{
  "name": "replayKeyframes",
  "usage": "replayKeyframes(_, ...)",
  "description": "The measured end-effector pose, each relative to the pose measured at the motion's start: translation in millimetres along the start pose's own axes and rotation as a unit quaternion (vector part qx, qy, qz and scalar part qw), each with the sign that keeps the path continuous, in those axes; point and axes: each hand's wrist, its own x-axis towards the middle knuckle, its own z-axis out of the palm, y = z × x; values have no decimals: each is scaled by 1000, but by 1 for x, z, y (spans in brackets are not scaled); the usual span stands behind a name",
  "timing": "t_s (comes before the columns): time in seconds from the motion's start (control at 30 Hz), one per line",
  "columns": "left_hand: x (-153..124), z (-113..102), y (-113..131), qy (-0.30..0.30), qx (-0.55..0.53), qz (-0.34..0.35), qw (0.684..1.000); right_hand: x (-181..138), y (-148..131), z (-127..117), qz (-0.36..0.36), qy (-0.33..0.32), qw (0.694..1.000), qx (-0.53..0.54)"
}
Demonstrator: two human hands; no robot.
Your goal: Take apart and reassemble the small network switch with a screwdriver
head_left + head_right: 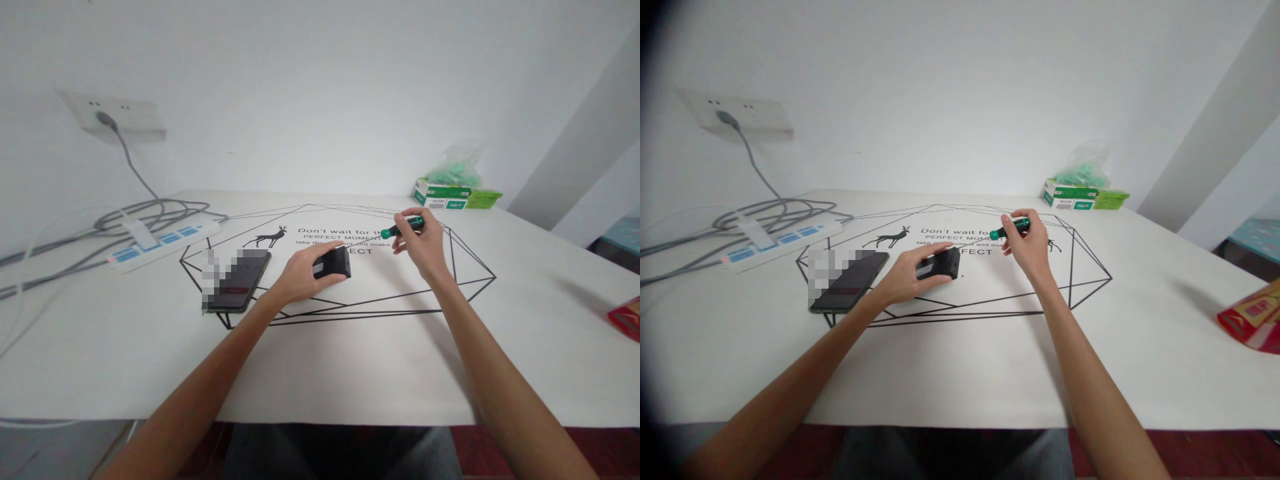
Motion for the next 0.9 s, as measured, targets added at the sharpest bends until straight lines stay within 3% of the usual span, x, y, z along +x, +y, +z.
replayKeyframes(0.23,0,1,0,2,1,-2,1000,-1,-7,-3,31,-54,996,69)
replayKeyframes(0.4,-1,1,-1,0,5,-2,1000,0,-7,-1,11,-36,997,65)
replayKeyframes(0.57,0,0,1,0,5,5,1000,0,-2,-2,-31,-5,999,-9)
replayKeyframes(0.77,0,0,0,-4,7,2,1000,1,-4,-5,40,-54,996,61)
replayKeyframes(0.9,-1,-1,1,-7,5,1,1000,1,-6,-5,33,-57,995,77)
